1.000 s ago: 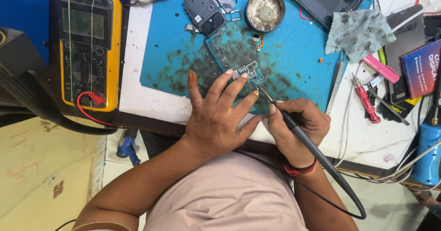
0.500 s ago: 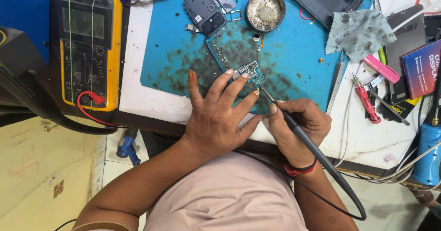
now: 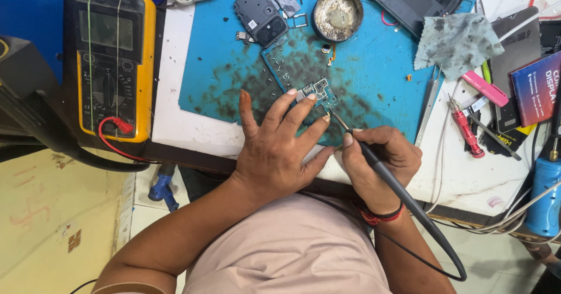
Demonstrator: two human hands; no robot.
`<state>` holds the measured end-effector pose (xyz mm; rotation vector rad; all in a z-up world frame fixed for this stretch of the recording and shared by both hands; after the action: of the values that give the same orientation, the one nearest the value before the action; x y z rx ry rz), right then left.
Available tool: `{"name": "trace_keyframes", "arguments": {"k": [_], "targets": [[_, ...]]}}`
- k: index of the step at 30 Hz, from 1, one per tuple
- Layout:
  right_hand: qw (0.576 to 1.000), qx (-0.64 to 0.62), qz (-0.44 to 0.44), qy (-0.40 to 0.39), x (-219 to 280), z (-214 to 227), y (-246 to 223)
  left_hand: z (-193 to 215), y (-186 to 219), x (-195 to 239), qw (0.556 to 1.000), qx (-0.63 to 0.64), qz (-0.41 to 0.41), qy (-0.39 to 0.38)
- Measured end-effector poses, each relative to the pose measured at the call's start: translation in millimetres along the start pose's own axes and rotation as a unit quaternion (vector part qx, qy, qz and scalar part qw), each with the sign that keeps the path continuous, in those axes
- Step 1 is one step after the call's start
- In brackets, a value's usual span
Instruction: The person uses a soldering iron to work on a small circuit board, then picks up a disassembled smartphone to test its battery with a multimeter. Afterward, they use tweezers to place a small component onto the circuit board and continue soldering it into place.
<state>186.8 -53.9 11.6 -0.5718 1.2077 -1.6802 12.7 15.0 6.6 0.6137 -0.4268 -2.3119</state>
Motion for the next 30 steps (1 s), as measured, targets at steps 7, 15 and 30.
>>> {"name": "trace_keyframes", "arguments": {"k": [7,15,30], "targets": [[0.999,-0.024,-0.016,0.017,6,2,8,0,0,0,1.000,0.001,0.000,-0.001],[0.989,-0.135,-0.040,0.053,13,8,21,0,1,0,1.000,0.000,-0.002,0.005],[0.995,-0.012,0.026,-0.091,-51,-17,-79,16,-17,54,0.929,0.332,-0.121,0.113]]}}
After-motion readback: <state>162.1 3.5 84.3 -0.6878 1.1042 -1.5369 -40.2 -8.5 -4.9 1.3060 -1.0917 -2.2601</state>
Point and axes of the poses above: each hand's wrist, its own x-axis away from the middle knuckle, its own z-axis out of the back of the hand, y = z × x, the point moved 2 cm from there along -x, towards the middle knuckle, and after that the axes turned 2 degrees about -z, right-handed, at the moved point
